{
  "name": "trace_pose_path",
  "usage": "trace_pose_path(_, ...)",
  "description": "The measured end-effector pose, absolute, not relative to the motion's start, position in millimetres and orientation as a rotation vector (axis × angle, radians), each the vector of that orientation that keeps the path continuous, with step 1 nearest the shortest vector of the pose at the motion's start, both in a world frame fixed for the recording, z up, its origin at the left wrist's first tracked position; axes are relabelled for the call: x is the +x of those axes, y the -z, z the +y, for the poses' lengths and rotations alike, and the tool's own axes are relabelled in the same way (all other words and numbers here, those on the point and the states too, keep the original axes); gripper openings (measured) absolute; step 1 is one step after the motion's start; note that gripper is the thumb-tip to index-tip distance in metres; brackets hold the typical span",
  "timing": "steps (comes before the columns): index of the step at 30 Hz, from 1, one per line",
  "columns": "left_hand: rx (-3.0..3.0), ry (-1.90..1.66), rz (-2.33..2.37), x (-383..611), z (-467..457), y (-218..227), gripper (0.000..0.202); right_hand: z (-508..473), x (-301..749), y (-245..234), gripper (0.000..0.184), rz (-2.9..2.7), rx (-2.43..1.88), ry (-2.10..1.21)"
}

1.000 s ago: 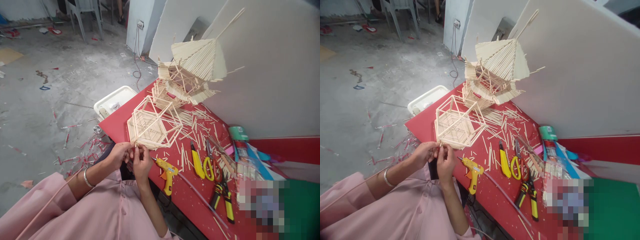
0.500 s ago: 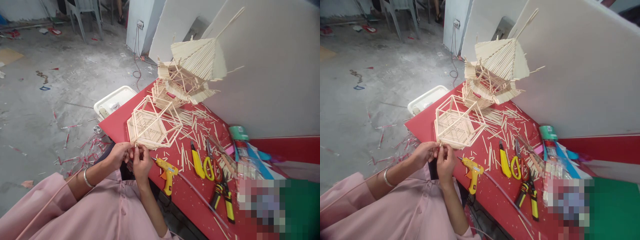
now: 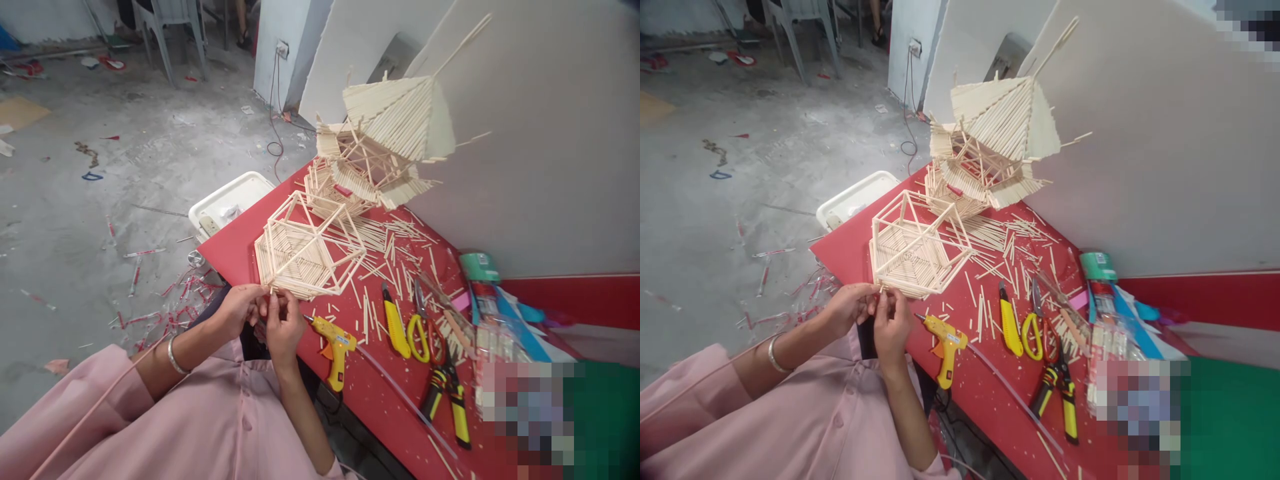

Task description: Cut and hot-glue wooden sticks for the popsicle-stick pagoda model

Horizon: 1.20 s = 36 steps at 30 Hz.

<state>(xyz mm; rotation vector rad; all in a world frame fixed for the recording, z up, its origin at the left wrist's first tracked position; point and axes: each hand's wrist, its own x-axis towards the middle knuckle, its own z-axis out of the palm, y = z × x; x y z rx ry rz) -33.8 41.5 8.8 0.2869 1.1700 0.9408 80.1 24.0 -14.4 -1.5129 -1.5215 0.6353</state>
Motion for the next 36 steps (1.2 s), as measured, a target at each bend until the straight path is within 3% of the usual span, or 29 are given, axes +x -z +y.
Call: trace_pose_path(36, 0.329, -0.937, 1.219, -34, 44, -21, 0.026, 25, 79, 14, 0.024, -1.525, -1.505, -0.683)
